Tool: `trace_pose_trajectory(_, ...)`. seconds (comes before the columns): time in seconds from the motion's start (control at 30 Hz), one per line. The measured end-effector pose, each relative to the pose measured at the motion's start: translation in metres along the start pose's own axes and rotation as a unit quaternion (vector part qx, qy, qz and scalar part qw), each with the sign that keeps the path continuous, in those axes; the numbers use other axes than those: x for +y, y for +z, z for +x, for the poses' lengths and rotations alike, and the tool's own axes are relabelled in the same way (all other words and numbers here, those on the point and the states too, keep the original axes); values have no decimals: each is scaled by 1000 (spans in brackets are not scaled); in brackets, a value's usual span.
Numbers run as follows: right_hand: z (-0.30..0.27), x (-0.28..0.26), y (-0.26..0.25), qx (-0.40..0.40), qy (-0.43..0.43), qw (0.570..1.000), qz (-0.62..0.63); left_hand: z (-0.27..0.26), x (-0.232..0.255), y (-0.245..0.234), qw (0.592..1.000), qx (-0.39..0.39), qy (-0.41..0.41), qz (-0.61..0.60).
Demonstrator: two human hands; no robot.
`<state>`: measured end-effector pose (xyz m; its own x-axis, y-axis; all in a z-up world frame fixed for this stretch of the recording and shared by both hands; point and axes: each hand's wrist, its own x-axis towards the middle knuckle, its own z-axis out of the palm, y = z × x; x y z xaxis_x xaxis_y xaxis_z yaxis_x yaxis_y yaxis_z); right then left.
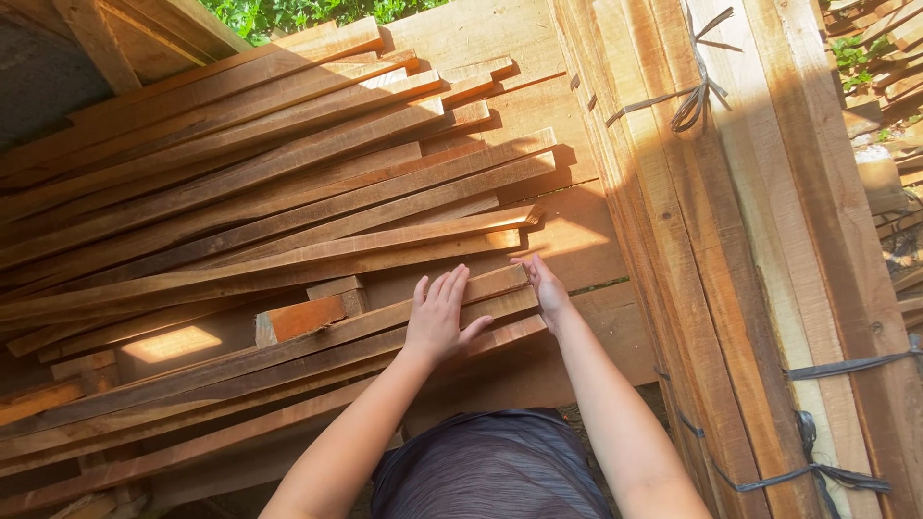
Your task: Organizing thin wood slats and bundling them together using plastic strips.
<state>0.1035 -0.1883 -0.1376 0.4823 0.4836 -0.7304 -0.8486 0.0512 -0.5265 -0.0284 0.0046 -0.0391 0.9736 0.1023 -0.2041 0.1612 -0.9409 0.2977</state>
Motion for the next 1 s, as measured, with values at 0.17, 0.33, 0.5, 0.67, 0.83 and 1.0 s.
trace_pose_trajectory(0.17,16,10,-6,14,23,999,-36,8,-5,-2,998,-45,-17,-33)
trace_pose_trajectory(0.33,27,17,-17,28,39,997,-59,10,-8,-6,996,-45,-17,-73)
trace_pose_trajectory(0.5,25,-3,4,40,40,993,-103,10,-5,-10,997,-51,-11,-51)
trace_pose_trajectory(0.67,18,-5,6,46,26,991,-125,11,-1,-18,997,-62,-6,-36)
trace_pose_trajectory(0.83,5,-6,18,155,-173,936,-265,5,-13,-19,992,-86,-6,-89)
trace_pose_trajectory(1.0,-64,-33,97,221,-464,675,-529,-19,-47,-41,997,-80,-6,-12)
